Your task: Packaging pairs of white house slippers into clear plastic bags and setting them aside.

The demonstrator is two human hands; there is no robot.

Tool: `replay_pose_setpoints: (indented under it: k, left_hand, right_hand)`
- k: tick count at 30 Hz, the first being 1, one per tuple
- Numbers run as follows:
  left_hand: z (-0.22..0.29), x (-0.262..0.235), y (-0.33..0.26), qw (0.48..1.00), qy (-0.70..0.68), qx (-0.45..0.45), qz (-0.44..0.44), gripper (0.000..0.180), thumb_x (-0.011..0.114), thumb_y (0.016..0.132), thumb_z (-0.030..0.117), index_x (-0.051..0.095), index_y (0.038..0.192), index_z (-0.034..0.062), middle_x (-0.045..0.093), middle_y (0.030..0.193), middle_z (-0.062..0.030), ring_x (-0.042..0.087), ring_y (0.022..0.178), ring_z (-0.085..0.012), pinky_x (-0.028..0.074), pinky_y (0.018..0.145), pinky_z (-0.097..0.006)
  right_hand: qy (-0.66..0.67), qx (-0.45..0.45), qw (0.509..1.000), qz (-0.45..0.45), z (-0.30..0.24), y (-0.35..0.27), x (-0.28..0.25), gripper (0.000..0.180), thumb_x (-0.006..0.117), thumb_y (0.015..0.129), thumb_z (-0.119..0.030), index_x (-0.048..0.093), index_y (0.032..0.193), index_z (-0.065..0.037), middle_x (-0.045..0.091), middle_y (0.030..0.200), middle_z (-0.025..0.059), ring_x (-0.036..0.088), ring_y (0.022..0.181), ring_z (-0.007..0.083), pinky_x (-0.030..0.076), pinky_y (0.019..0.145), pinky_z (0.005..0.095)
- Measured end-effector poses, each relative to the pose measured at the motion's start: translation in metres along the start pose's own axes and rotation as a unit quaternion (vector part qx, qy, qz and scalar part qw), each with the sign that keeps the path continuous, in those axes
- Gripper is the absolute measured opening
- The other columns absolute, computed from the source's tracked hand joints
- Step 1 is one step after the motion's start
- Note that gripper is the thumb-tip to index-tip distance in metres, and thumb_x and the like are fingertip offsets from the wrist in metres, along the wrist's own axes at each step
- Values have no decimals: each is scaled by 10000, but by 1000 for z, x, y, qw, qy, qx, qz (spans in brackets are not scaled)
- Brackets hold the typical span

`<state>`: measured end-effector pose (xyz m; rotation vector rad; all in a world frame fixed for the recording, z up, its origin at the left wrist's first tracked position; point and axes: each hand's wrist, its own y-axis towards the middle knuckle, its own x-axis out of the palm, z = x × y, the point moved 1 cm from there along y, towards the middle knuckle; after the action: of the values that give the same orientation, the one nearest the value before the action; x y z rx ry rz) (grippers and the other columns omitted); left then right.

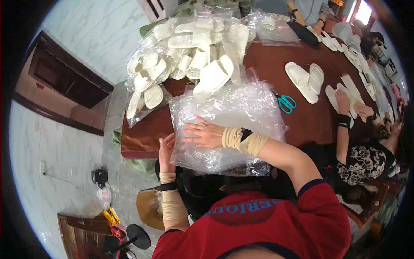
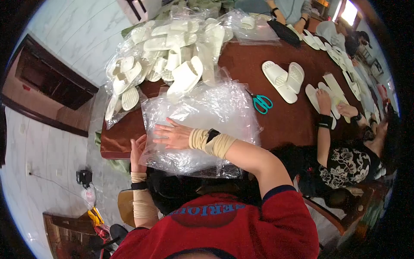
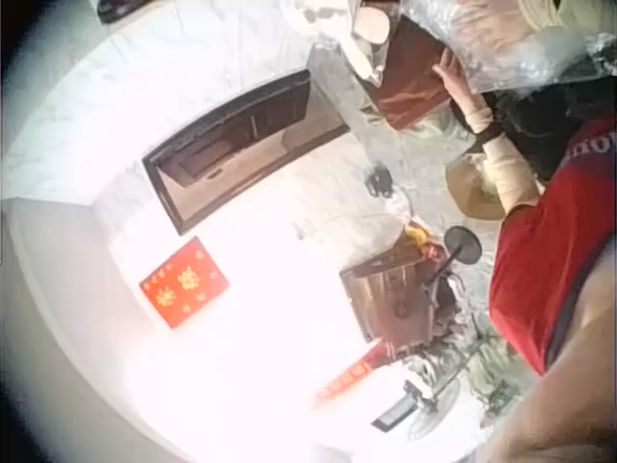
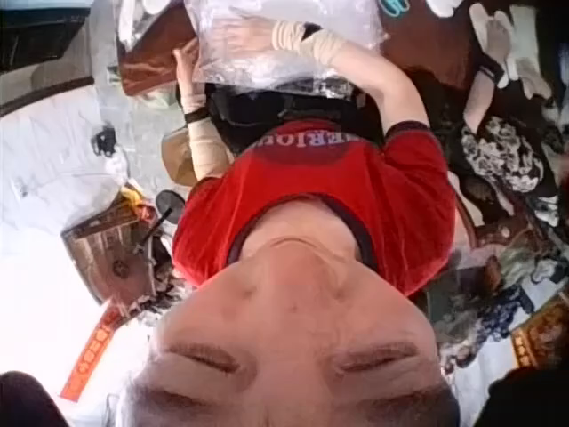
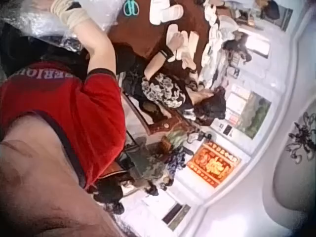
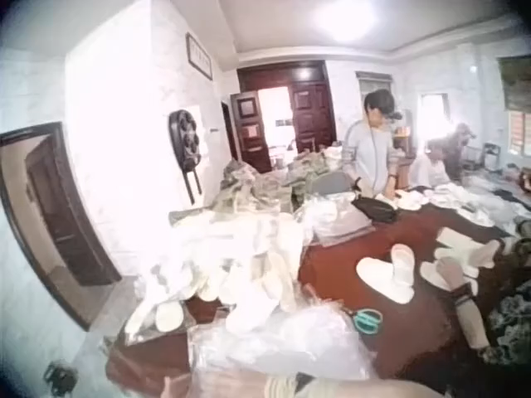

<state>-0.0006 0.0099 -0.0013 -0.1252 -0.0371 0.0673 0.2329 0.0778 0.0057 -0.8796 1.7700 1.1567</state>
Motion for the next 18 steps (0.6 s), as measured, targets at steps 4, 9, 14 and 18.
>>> replay_pose_setpoints:
  k: [4, 9, 14, 18]
  left_hand:
    - [25, -7, 38, 994, -6, -106, -14, 362, 560, 916, 96, 497, 1263, 14, 636, 955, -89, 623, 775, -159, 536, 630, -278]
    - [-24, 5, 38, 999, 28, -39, 23, 215, 542, 919, 49, 560, 1133, 39, 595, 816, -16, 586, 653, -104, 497, 483, -229]
    - [-59, 6, 33, 994, -41, -68, 76, 186, 550, 925, 80, 564, 1109, 53, 571, 802, 6, 568, 652, -98, 482, 528, -248]
    - [-42, 4, 29, 996, 68, -42, 36, 342, 592, 902, 94, 514, 1231, 42, 583, 908, -38, 597, 779, -134, 506, 609, -279]
  right_hand:
    - [-26, -9, 1000, -13, 11, 20, 11, 538, 596, 865, -251, 433, 1376, -223, 340, 1476, 85, 236, 1410, 271, 184, 1146, 511]
    - [-53, 98, 994, 7, -28, -21, -50, 500, 620, 839, -245, 497, 1322, -207, 362, 1459, 86, 291, 1379, 277, 219, 1135, 488]
    - [-95, 332, 937, 50, -38, -90, -65, 541, 610, 861, -334, 454, 1370, -237, 300, 1493, 96, 225, 1398, 319, 198, 1087, 625]
    - [-120, 324, 938, 34, -9, -109, -33, 580, 591, 875, -375, 398, 1411, -267, 242, 1522, 98, 173, 1414, 343, 170, 1052, 693]
